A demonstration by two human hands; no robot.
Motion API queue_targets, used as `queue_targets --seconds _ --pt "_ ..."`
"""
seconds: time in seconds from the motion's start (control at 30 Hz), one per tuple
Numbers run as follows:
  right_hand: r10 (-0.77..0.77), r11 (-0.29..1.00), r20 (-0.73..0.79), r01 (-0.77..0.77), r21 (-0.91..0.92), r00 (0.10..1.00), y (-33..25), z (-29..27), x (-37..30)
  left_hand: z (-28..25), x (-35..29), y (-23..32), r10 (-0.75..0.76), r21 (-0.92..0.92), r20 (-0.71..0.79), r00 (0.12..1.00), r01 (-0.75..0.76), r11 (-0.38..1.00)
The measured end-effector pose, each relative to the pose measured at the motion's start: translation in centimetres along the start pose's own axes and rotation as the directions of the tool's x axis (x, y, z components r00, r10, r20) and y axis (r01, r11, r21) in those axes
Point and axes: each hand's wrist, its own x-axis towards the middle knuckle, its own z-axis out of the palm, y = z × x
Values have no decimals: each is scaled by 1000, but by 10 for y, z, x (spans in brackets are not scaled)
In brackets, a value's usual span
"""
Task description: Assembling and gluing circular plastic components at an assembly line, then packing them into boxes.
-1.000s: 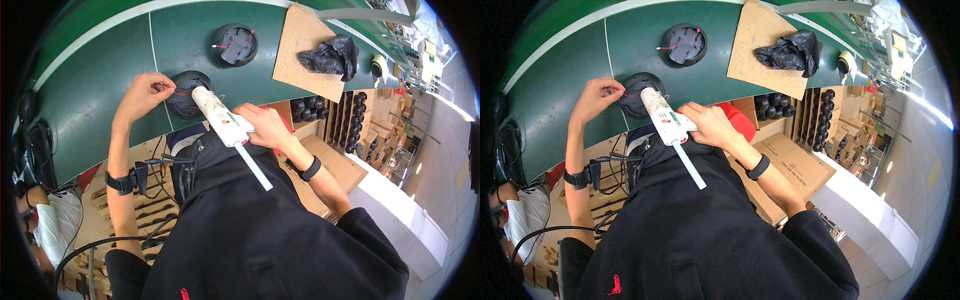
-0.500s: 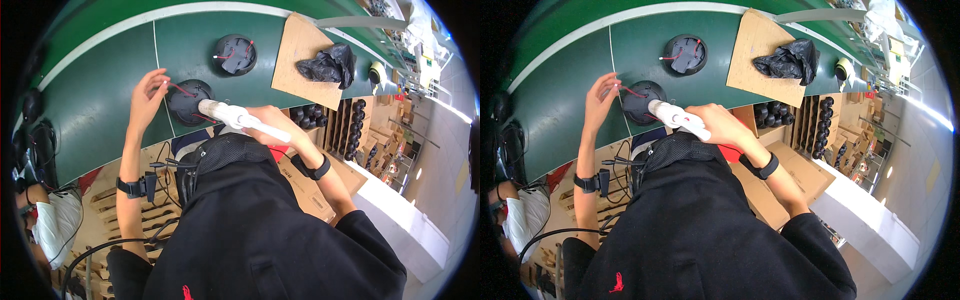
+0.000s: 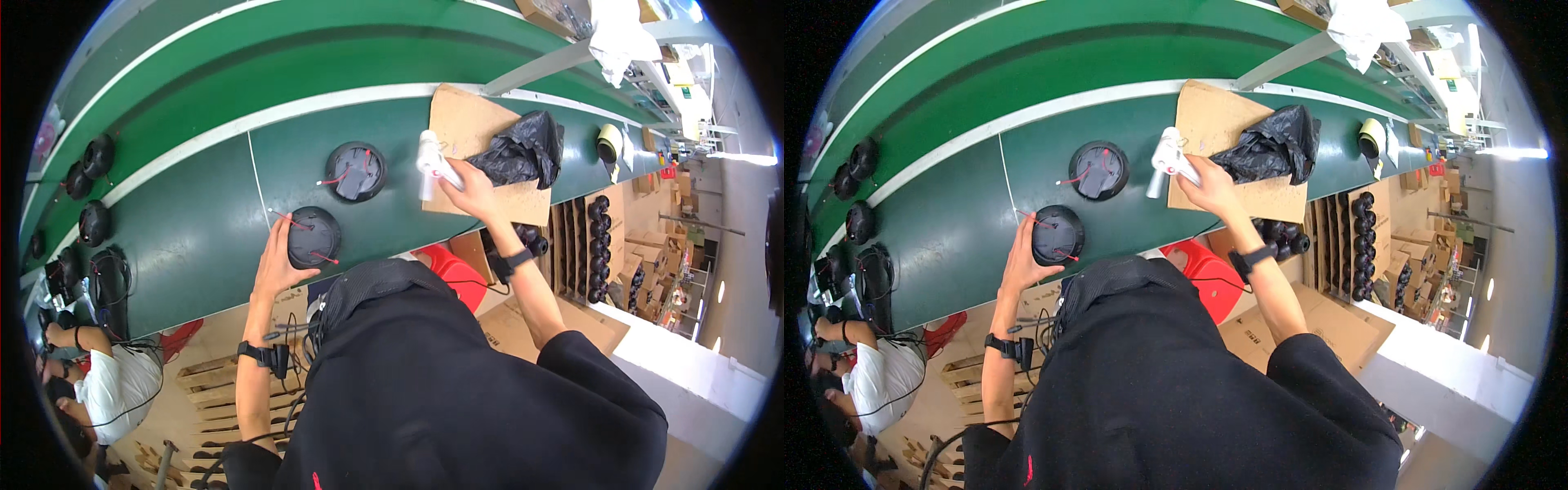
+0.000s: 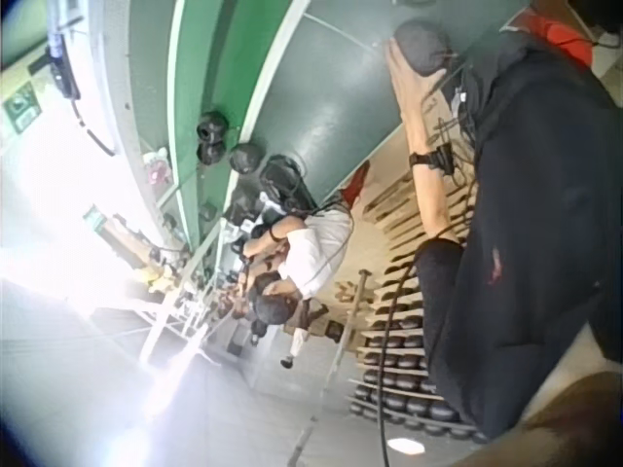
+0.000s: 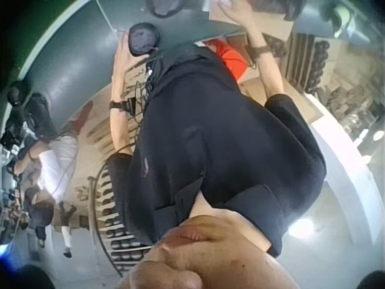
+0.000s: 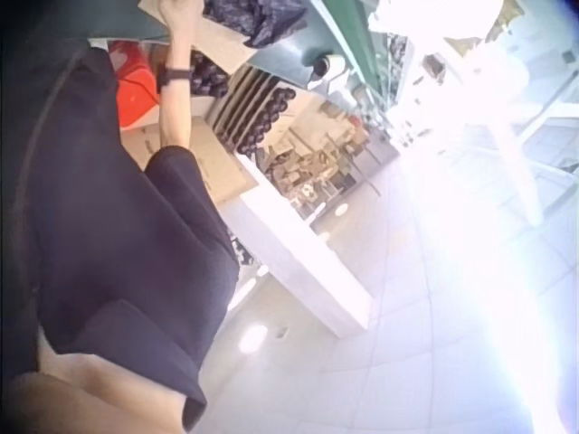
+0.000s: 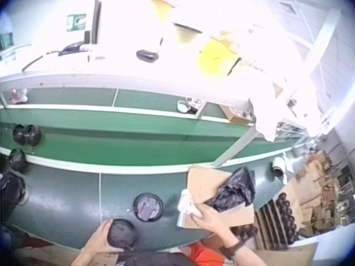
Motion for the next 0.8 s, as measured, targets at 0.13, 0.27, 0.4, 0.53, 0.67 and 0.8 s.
queue_targets --seconds 0.13,0.27,0.4,0.53,0.67,0.8 --pt "-25 979 -9 23 -201 1000 51 40 46 8 -13 3 -114 17 -161 980 118 993" --pt "-78 961 56 90 -261 995 87 69 64 13 -71 -6 -315 5 -461 830 357 934" --pt "-195 976 4 195 -99 981 60 72 65 19 -169 1 -425 -84 -675 603 510 856" --pt "-373 894 162 307 326 914 -23 81 61 53 -265 17 -527 -244 -795 301 636 732" --pt "-413 904 124 390 174 902 -67 92 69 62 -294 82 -562 -276 -804 196 714 644" --pt "-430 893 22 421 158 903 -55 120 73 94 -330 83 -567 -285 -807 163 734 616"
